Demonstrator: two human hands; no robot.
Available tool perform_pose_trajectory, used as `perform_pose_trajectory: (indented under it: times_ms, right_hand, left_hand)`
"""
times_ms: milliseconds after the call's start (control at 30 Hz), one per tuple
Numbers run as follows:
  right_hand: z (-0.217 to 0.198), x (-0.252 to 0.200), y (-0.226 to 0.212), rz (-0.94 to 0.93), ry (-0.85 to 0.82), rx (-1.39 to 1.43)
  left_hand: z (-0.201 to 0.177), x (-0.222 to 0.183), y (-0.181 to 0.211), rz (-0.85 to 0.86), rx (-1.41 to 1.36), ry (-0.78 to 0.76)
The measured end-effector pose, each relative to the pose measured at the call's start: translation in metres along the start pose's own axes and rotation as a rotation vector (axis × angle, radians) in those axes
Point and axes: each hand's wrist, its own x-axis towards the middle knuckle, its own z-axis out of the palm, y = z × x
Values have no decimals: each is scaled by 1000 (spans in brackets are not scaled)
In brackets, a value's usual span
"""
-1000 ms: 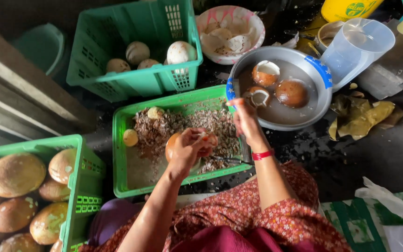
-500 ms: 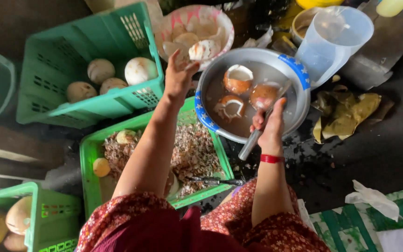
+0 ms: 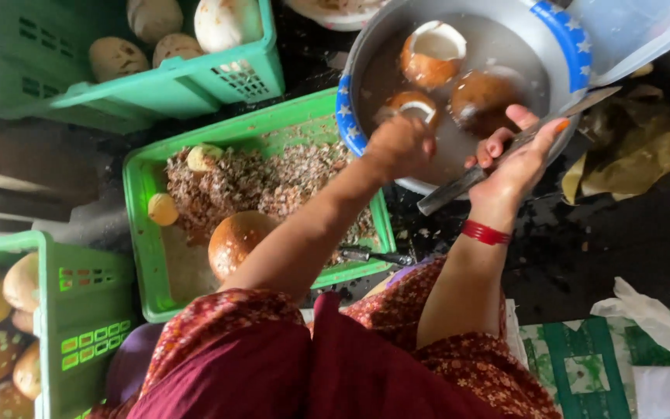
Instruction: The person is peeling the outer brown skin off coconuts using a small knife and placing the cleaned coconuts into a bowl of water.
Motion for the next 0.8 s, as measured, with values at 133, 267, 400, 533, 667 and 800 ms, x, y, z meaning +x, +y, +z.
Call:
perform_pose_trajectory:
  times_ms: [133, 267, 400, 533, 667, 800]
  right_hand:
    - [2, -3, -7, 14, 58, 38]
    - [-4, -1, -10, 1, 71, 26]
    - [-4, 0, -10, 9, 82, 34]
    - [-1, 9, 0, 49, 32, 12]
    - [-4, 16, 15, 97, -40, -13]
    - [1, 6, 7, 100, -33, -34]
  left_hand:
    - [13, 4, 51, 116, -91, -532]
    - [136, 39, 35, -3, -56, -791]
    - [150, 62, 38, 33, -55, -813]
    - [158, 82, 18, -8, -32, -816]
    - [162, 111, 19, -176, 11, -790]
    - [171, 137, 18, -271, 60, -761]
